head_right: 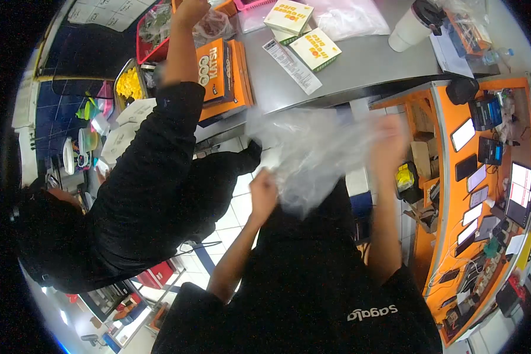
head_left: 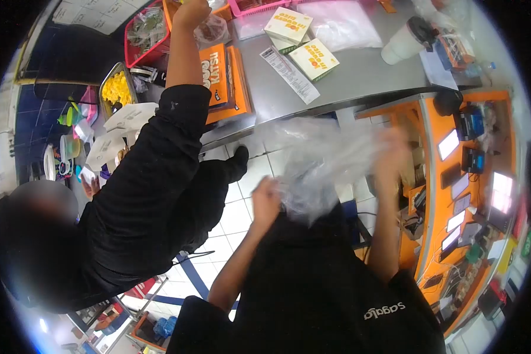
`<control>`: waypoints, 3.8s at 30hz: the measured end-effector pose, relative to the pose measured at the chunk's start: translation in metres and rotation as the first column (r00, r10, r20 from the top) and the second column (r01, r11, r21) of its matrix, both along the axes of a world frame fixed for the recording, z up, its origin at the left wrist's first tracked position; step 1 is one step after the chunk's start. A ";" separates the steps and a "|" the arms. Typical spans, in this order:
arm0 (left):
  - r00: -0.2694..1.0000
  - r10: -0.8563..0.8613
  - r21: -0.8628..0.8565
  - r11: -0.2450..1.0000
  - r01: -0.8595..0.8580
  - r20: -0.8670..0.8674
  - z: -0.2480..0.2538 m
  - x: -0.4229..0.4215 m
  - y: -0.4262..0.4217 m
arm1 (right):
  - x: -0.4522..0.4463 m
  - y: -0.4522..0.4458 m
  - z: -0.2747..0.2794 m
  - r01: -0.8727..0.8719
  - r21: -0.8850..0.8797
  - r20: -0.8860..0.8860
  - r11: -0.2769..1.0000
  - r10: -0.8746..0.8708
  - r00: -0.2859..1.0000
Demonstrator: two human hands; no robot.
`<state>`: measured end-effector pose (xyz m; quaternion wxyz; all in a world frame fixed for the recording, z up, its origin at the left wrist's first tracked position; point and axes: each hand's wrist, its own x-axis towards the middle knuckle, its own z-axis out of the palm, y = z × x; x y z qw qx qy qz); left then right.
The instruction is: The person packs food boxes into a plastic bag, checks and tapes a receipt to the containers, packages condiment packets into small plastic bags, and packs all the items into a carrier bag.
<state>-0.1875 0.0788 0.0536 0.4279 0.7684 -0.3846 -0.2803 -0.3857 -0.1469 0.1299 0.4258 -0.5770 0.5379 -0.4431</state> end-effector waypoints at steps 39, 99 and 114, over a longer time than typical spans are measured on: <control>0.903 0.364 0.152 0.929 -0.336 -0.227 0.015 0.016 -0.036 | 0.364 -0.038 -0.002 -0.640 0.037 -0.661 0.767 0.499 0.561; 0.896 0.103 0.490 0.861 0.137 -0.432 0.100 0.142 -0.119 | 0.171 -0.221 -0.023 -0.885 0.397 0.301 0.241 0.877 0.374; 0.032 0.151 0.125 0.904 -0.409 -0.988 0.128 0.142 -0.289 | 0.104 -0.228 0.025 -0.687 -0.081 0.223 0.722 0.685 0.693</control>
